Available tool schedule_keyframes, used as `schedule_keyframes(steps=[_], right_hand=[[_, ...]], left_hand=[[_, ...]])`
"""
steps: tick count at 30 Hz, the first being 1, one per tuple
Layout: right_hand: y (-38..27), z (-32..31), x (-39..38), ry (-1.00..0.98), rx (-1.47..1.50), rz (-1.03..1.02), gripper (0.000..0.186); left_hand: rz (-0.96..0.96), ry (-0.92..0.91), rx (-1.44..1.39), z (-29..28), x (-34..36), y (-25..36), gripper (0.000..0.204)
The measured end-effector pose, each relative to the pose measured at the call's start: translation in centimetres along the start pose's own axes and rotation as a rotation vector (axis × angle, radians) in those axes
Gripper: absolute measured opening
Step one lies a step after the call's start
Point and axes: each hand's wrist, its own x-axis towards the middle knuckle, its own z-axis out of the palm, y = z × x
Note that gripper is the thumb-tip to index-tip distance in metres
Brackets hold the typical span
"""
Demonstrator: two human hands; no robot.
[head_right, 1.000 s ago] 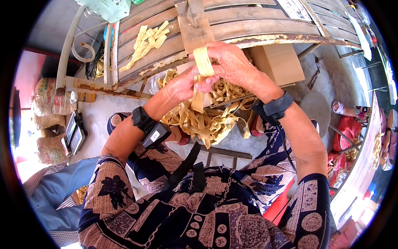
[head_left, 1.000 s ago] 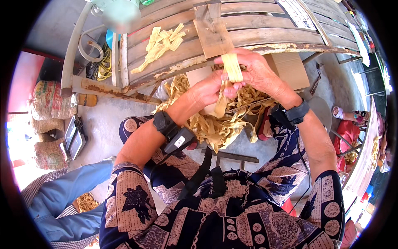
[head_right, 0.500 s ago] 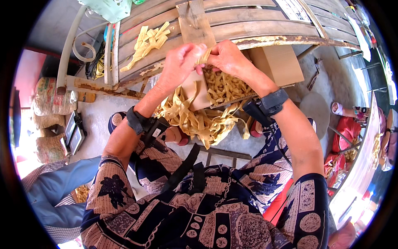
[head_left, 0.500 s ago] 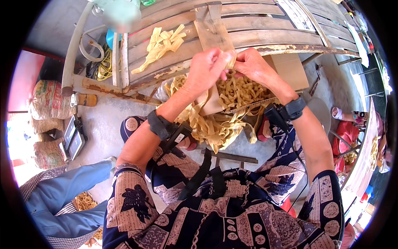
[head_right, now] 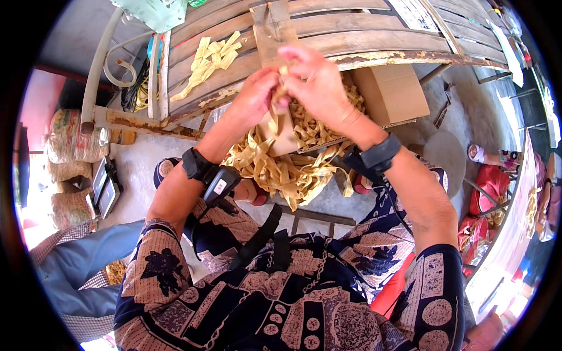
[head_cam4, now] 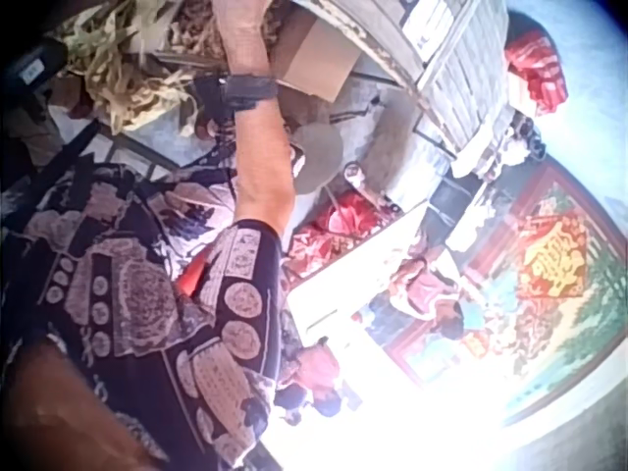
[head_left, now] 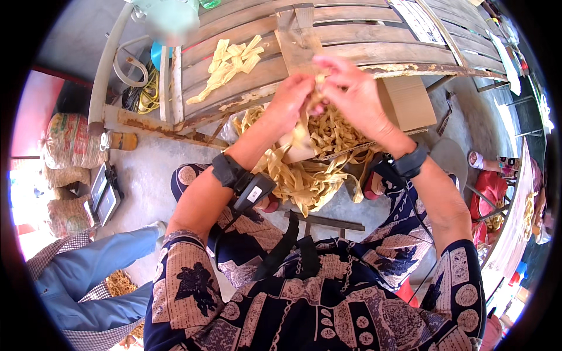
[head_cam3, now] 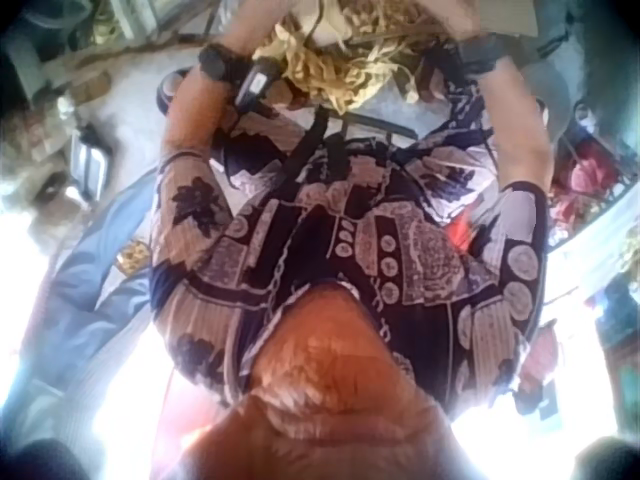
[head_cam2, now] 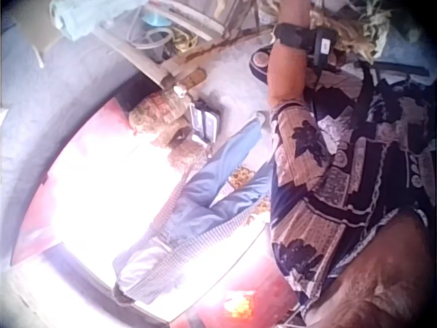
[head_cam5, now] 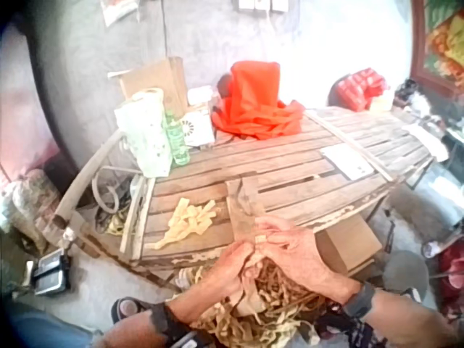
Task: The person picks up strips of yellow material from a pile and folds them individually, placing each finished piece into a cardboard box.
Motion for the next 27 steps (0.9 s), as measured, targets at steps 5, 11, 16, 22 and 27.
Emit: schedule_keyframes(steps=[5, 11, 16, 22, 27], right_hand=[[0.1, -5.1, 3.8, 0.258, 0.591, 0.392, 0.013], [1.9, -6.9, 4.0, 0.023, 0.613, 0.454, 0.026], [0.2, -4.9, 2.5, -0.333, 0.540, 0.643, 0.029], [-0.5, -2.1, 1.1, -0.256, 0.789, 0.688, 0.010], [-0.4, -4.5, 2.0, -0.096, 0.925, 0.711, 0.014]], left_hand=[[0.058, -0.067, -0.121, 2.4, -1.8, 1.3, 0.028], [0.058, -0.163, 0.118, 1.6, -1.7, 1.2, 0.026], [-0.011, -0.289, 0.159, -1.3, -1.9, 1.4, 0.025], [-0.081, -0.328, 0.179, -1.8, -1.7, 1.2, 0.026], [-0.036, -0.235, 0.253, -2.8, -1.7, 1.7, 0.028]])
